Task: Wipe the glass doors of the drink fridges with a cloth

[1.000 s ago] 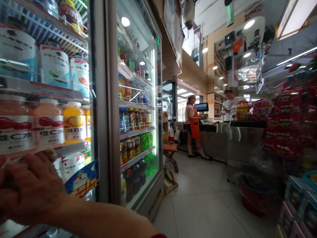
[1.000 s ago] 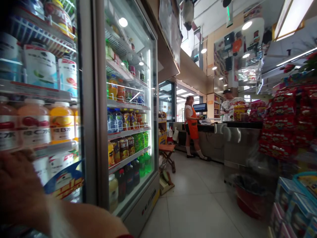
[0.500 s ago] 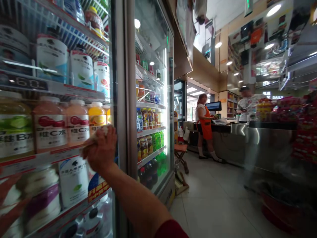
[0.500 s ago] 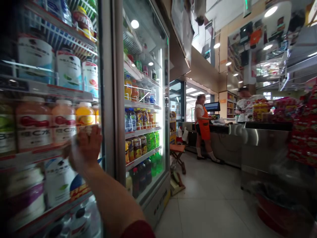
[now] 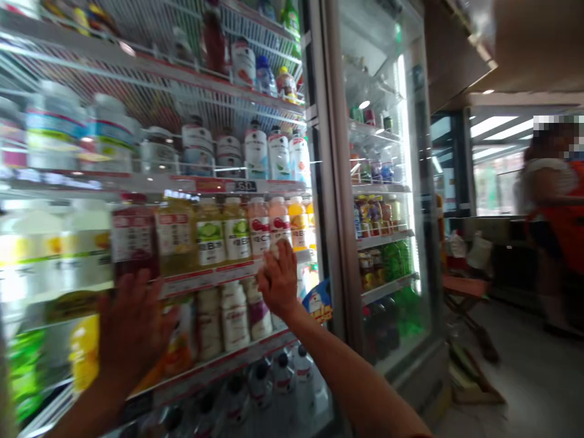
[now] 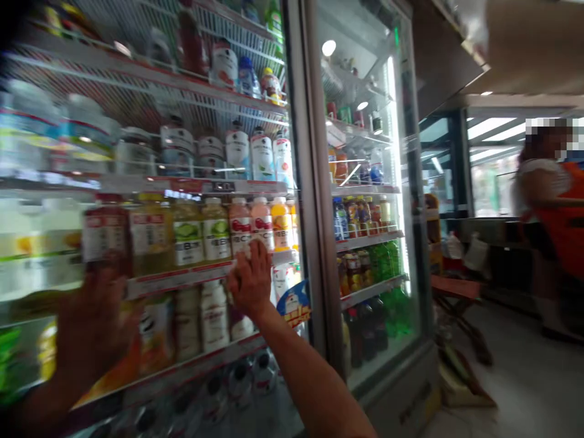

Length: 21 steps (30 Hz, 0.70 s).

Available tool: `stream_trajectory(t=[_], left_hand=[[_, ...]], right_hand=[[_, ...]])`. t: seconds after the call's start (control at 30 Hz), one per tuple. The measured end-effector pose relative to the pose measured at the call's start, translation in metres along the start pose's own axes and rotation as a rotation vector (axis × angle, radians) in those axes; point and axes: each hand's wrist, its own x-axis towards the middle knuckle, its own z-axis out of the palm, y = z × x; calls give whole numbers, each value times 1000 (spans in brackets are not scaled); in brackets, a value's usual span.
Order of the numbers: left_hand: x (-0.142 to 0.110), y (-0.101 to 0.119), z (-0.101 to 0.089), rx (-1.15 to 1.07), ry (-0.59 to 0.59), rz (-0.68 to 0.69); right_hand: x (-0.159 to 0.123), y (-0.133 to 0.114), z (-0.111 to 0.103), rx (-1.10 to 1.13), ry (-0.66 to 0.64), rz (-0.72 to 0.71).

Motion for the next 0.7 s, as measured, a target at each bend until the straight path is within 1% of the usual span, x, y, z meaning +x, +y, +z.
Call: stream_trajectory(t=[0.03, 0.07, 0.1, 0.13, 0.17, 0.2, 0.27, 0.3, 0.33, 0.37, 0.4, 0.43, 0.47, 0.5, 0.53, 0.57, 0.6, 0.63, 0.67, 0.7], left_hand=[[-2, -7, 0, 81, 9, 51], [-5, -11, -1, 146, 5, 103], [-9, -13, -2, 188, -7, 144], [-13, -14, -3, 203, -29, 164], [-18, -13, -5, 203, -56, 173], [-22, -11, -8, 196, -81, 174], [-29, -8, -12, 182, -111, 155], [-32, -6, -13, 180, -114, 140], [-35, -4, -13, 183, -112, 122], [-38, -2, -13, 186, -106, 104], [-41, 1, -11, 189, -99, 87], [-45, 3, -9, 191, -92, 75], [-48, 6, -7, 192, -85, 64], [-52, 8, -5, 193, -80, 49], [-56, 11, -3, 193, -79, 34], [-60, 13, -2, 193, -82, 17], [-63, 15, -1, 192, -84, 0], [-65, 17, -1, 190, -87, -13], [-68, 18, 0, 187, -89, -21], [-69, 19, 0, 187, -91, -24]], right_hand=[[-13, -19, 4, 49, -48, -144], [-24, -31, 3, 80, -99, -290], [-30, -36, 0, 90, -134, -408], [-31, -31, -4, 80, -148, -473], [-25, -19, -9, 53, -139, -476], [-15, -2, -14, 13, -93, -375], [8, 34, -21, -81, 48, -15], [15, 47, -23, -111, 118, 128], [14, 52, -24, -127, 162, 208], [4, 51, -24, -126, 168, 210], [-13, 45, -24, -112, 135, 143], [-36, 36, -24, -91, 72, 25], [-61, 27, -25, -63, -23, -121], [-82, 21, -27, -39, -79, -245], [-96, 18, -31, -23, -146, -360], [-100, 22, -36, -21, -197, -432], [-94, 30, -40, -37, -212, -438], [-78, 42, -44, -70, -216, -396], [-57, 56, -47, -125, -139, -240], [-36, 70, -49, -189, -32, -18]])
